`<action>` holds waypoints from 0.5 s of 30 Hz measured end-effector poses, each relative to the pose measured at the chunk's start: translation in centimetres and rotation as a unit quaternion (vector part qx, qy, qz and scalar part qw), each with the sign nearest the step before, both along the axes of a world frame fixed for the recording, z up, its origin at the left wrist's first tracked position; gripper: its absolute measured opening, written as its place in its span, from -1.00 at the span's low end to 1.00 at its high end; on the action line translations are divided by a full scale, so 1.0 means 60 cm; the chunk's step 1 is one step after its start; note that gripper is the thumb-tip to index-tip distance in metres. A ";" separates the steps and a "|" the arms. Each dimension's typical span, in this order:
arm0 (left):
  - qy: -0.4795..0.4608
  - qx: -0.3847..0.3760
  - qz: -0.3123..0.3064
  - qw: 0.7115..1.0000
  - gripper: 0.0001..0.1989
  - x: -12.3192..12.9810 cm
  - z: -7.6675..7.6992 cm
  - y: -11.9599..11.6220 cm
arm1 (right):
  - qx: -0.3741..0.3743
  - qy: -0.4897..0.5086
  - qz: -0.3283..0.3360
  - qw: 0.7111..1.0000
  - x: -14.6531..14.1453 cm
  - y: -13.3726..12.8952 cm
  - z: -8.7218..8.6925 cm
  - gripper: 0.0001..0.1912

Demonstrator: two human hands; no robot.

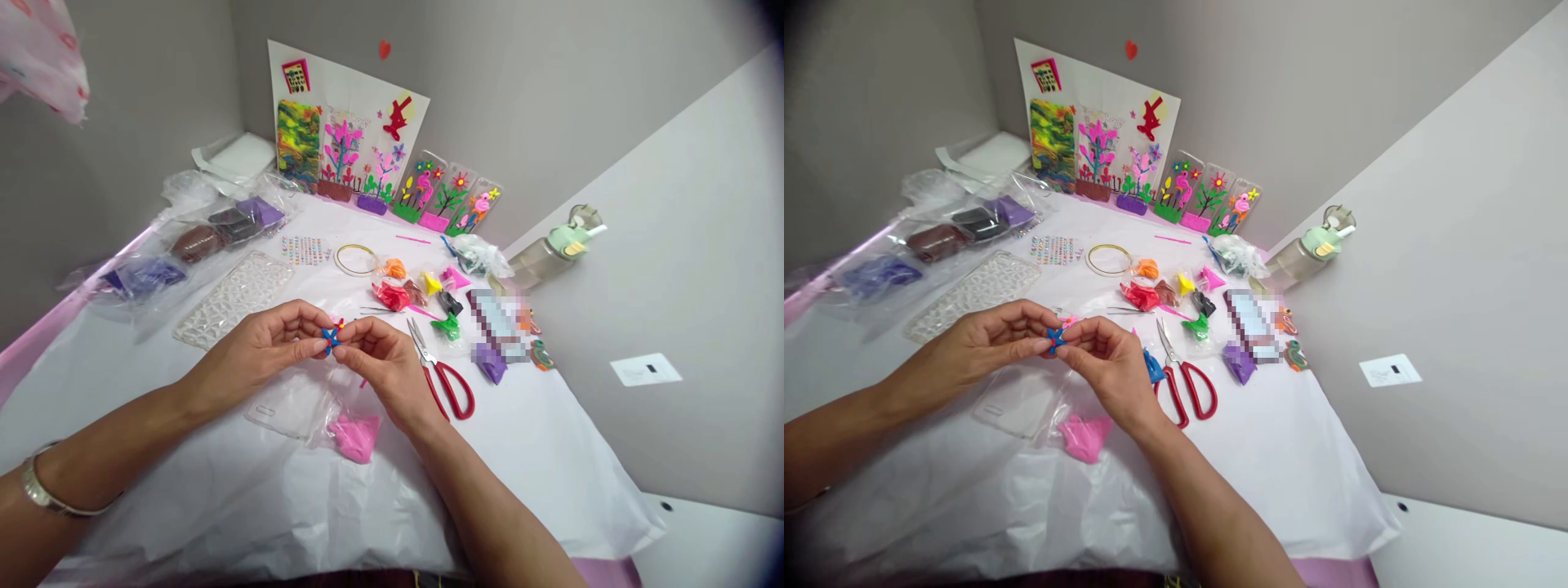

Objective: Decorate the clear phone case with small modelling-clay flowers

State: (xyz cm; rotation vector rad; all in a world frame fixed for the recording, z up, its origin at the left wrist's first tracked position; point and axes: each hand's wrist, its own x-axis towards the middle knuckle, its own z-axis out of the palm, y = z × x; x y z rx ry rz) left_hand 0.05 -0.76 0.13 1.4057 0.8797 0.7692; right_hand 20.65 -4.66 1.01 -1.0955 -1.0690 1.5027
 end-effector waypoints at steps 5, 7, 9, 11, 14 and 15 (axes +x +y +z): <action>0.007 0.021 0.037 0.999 -0.59 0.001 -0.008 -0.003 | 0.013 -0.010 -0.019 1.000 0.002 0.000 0.002 -0.67; 0.013 0.055 0.065 0.996 -0.66 0.000 -0.010 -0.005 | 0.016 -0.010 -0.022 1.000 0.003 -0.001 0.002 -0.65; 0.032 0.113 0.088 0.989 -0.78 -0.003 -0.010 -0.006 | 0.015 -0.013 -0.019 1.000 0.003 -0.002 0.002 -0.63; 0.053 0.172 0.101 0.978 -0.87 -0.004 -0.008 -0.008 | 0.015 -0.018 -0.018 1.000 0.002 -0.002 0.002 -0.62; 0.068 0.222 0.104 0.967 -0.93 -0.004 -0.007 -0.010 | 0.010 -0.017 -0.017 1.000 0.000 -0.002 0.000 -0.63; 0.070 0.230 0.103 0.965 -0.94 -0.003 -0.007 -0.011 | 0.007 -0.014 -0.018 1.000 -0.001 -0.002 -0.001 -0.63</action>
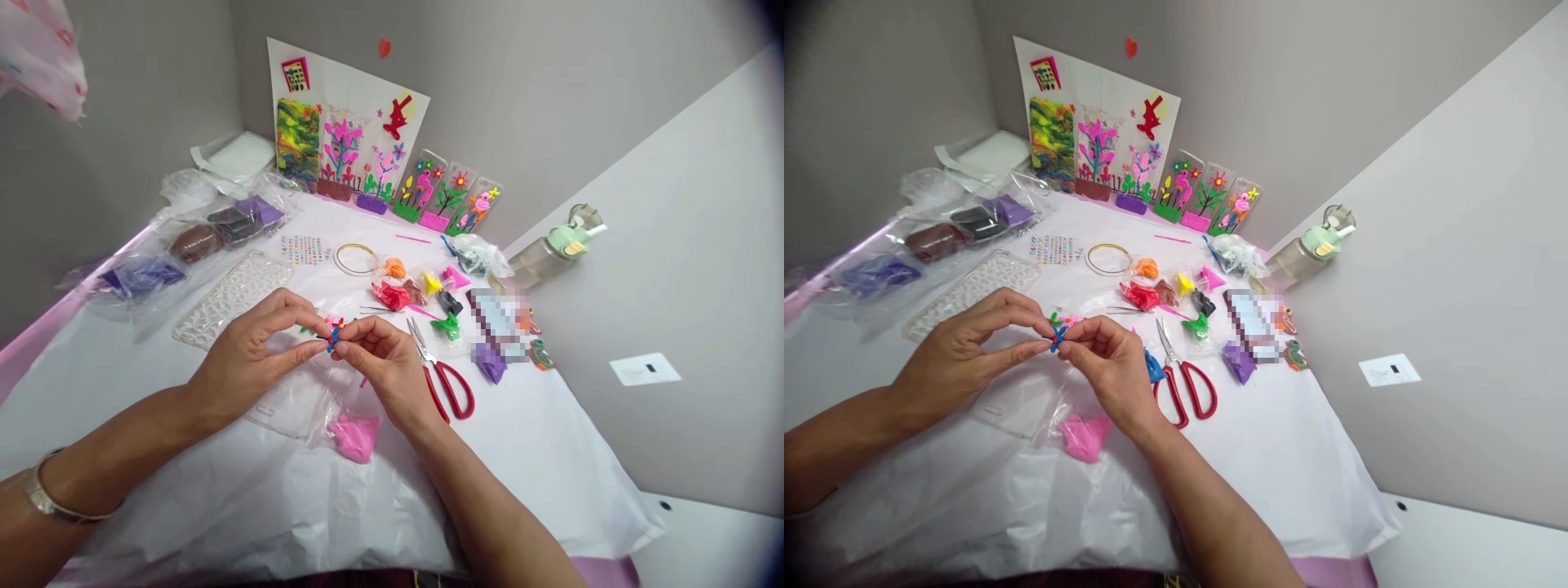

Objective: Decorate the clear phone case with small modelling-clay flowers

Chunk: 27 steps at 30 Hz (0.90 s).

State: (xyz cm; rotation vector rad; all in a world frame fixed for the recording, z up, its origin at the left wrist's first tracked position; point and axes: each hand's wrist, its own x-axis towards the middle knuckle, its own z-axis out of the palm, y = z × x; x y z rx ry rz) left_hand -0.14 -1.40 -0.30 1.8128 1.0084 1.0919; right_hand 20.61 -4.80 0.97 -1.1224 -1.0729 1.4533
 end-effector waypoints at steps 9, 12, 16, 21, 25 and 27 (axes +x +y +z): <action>0.027 0.067 0.006 0.997 -0.88 0.000 -0.010 -0.003 | -0.005 0.009 -0.009 1.000 -0.005 0.001 -0.001 -0.65; 0.037 0.069 0.002 0.997 -0.88 -0.001 -0.011 -0.003 | 0.001 -0.001 -0.011 1.000 -0.005 0.000 -0.003 -0.66; 0.041 0.063 -0.002 0.997 -0.90 -0.001 -0.010 -0.002 | 0.021 -0.021 -0.006 1.000 -0.005 -0.004 -0.006 -0.70; 0.047 0.054 -0.011 0.997 -0.91 -0.001 -0.008 -0.002 | 0.046 -0.054 0.006 0.997 -0.006 -0.005 -0.005 -0.75; 0.044 0.028 -0.009 0.999 -0.90 -0.001 -0.005 -0.001 | 0.038 -0.047 0.011 0.998 -0.004 -0.003 -0.005 -0.74; 0.029 -0.018 0.007 0.999 -0.84 -0.002 -0.004 0.001 | 0.024 -0.026 0.011 0.999 -0.002 -0.002 -0.005 -0.70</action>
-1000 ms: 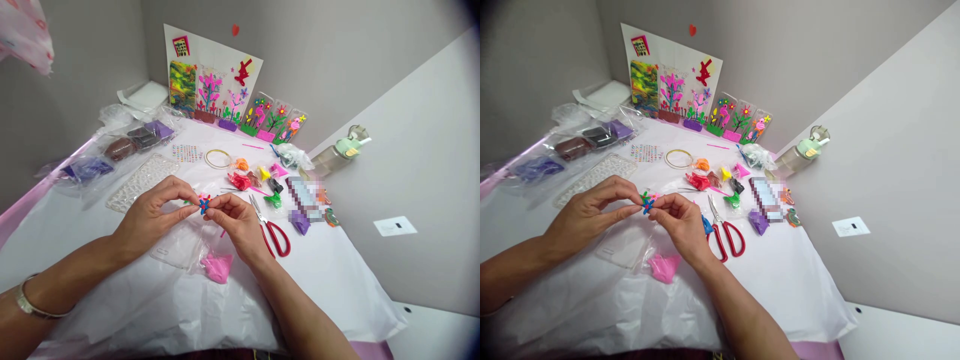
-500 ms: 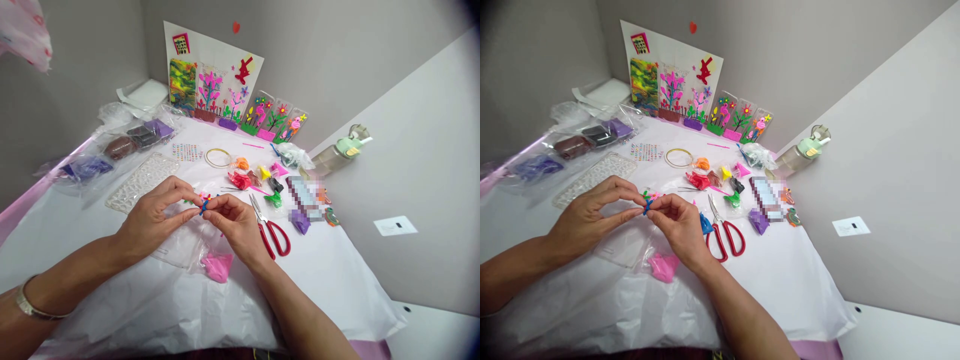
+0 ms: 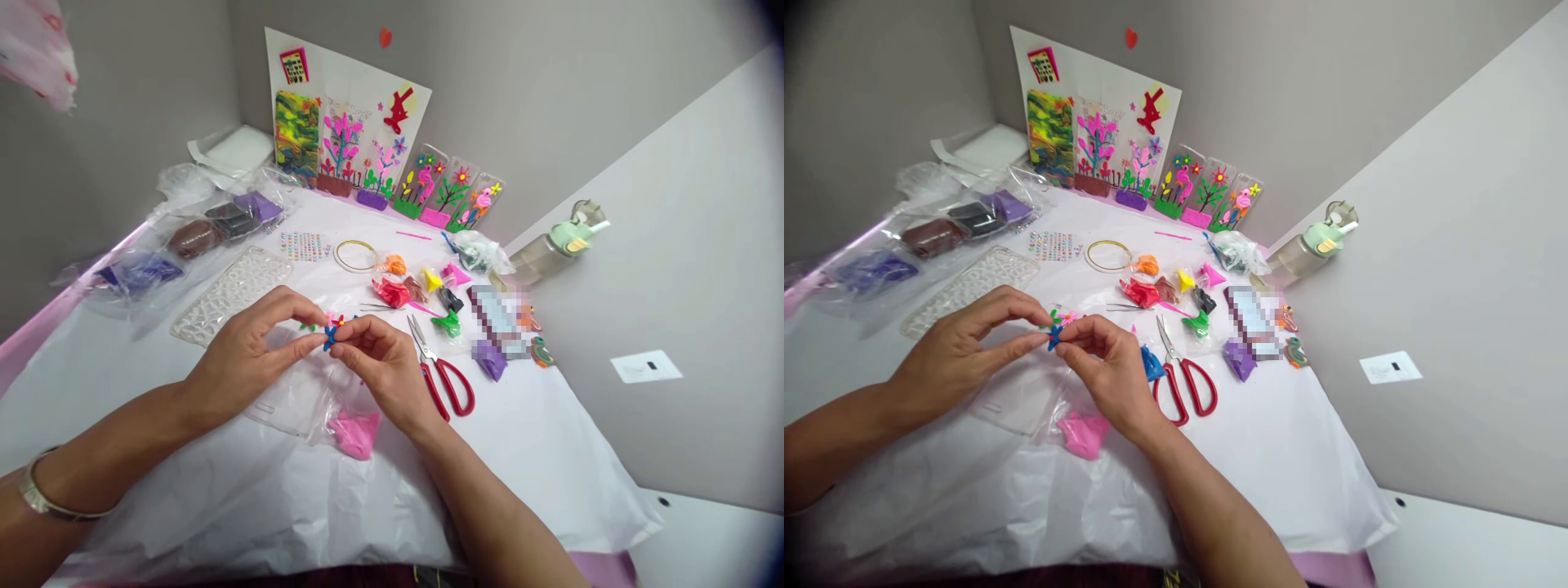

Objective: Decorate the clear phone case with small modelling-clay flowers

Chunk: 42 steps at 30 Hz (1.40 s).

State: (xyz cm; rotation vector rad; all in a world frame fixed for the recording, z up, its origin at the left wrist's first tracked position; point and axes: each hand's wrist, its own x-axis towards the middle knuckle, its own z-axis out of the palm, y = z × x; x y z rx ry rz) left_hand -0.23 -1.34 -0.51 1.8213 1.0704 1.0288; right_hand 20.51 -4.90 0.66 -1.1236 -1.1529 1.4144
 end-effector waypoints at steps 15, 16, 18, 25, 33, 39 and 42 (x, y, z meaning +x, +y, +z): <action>-0.091 -0.212 -0.082 0.970 -0.67 0.004 0.011 0.009 | -0.005 0.010 0.006 1.000 0.004 0.004 0.002 -0.62; -0.087 -0.212 -0.083 0.970 -0.67 0.004 0.012 0.009 | -0.010 0.012 0.010 1.000 0.004 0.004 0.002 -0.61; -0.080 -0.211 -0.085 0.971 -0.67 0.005 0.013 0.008 | -0.020 0.016 0.019 0.999 0.003 0.004 0.001 -0.61; -0.063 -0.188 -0.106 0.974 -0.72 0.005 0.009 0.007 | -0.039 0.012 0.024 0.999 0.005 0.005 0.004 -0.60; -0.060 -0.185 -0.106 0.975 -0.70 0.004 0.008 0.008 | -0.058 -0.003 0.034 0.998 0.006 0.005 0.001 -0.63; -0.051 -0.157 -0.112 0.980 -0.78 0.003 0.015 0.008 | -0.042 -0.013 0.036 0.998 0.006 0.005 0.003 -0.63; -0.046 -0.147 -0.115 0.981 -0.76 0.003 0.014 0.008 | -0.034 -0.011 0.035 0.999 0.006 0.006 0.003 -0.60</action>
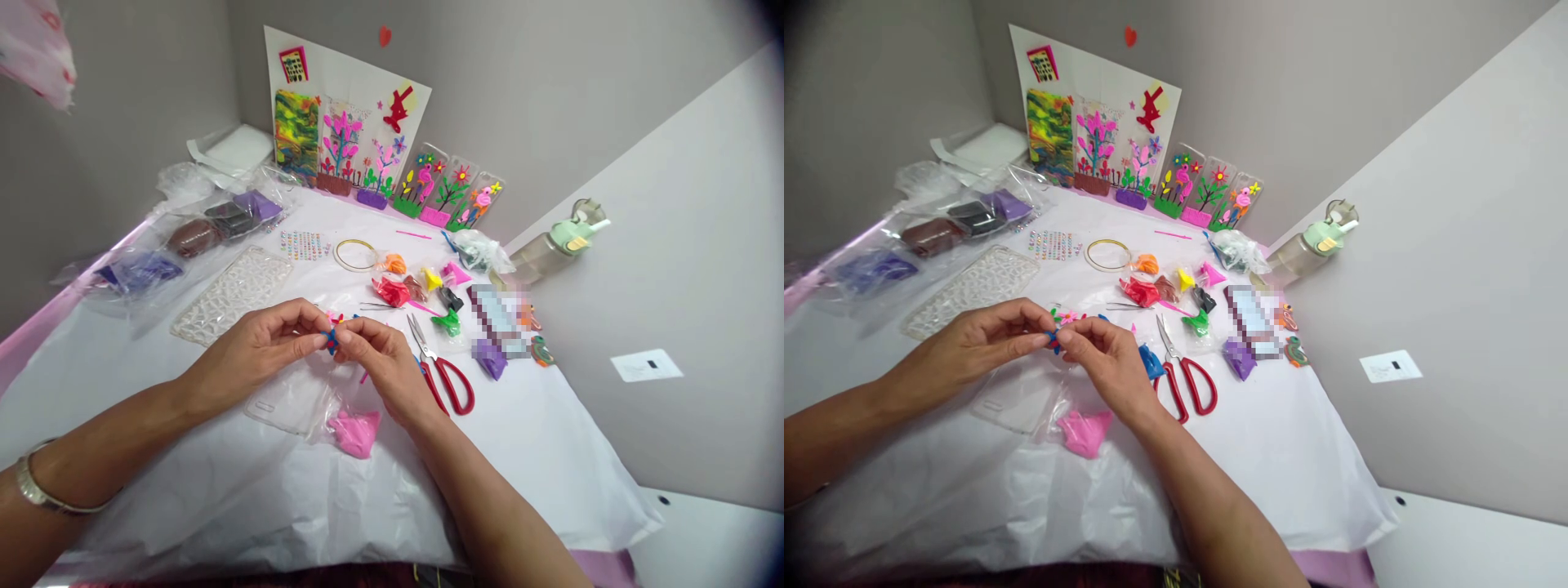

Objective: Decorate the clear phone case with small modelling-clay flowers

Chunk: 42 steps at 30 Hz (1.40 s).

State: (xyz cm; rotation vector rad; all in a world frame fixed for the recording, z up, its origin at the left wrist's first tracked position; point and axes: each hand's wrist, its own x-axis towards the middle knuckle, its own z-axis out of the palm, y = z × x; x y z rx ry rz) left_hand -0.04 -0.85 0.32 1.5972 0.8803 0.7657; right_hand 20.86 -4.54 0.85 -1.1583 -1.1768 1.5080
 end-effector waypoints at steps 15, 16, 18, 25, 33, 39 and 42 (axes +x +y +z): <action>0.003 -0.004 -0.011 1.000 -0.75 -0.002 -0.002 0.002 | -0.009 -0.023 0.006 1.000 0.001 -0.001 -0.002 -0.60; 0.005 -0.002 -0.009 1.000 -0.74 -0.002 -0.002 0.002 | -0.011 -0.023 0.005 1.000 0.001 -0.001 -0.002 -0.60; 0.006 -0.001 -0.009 1.000 -0.74 -0.002 -0.002 0.002 | -0.012 -0.015 0.000 1.000 0.001 0.000 -0.002 -0.59; -0.020 -0.030 -0.021 0.999 -0.82 0.001 0.001 0.000 | -0.012 0.007 0.002 1.000 0.000 0.001 -0.005 -0.57; -0.006 -0.021 0.020 1.000 -0.77 -0.001 -0.003 0.001 | -0.002 0.000 -0.009 1.000 0.003 -0.002 -0.001 -0.58; -0.011 -0.014 0.019 1.000 -0.77 -0.002 -0.002 0.002 | 0.129 -0.107 -0.042 0.985 -0.002 -0.014 -0.001 -0.77; -0.020 -0.018 0.014 1.000 -0.79 -0.002 -0.001 0.002 | 0.193 -0.160 -0.054 0.967 -0.003 -0.018 -0.004 -0.86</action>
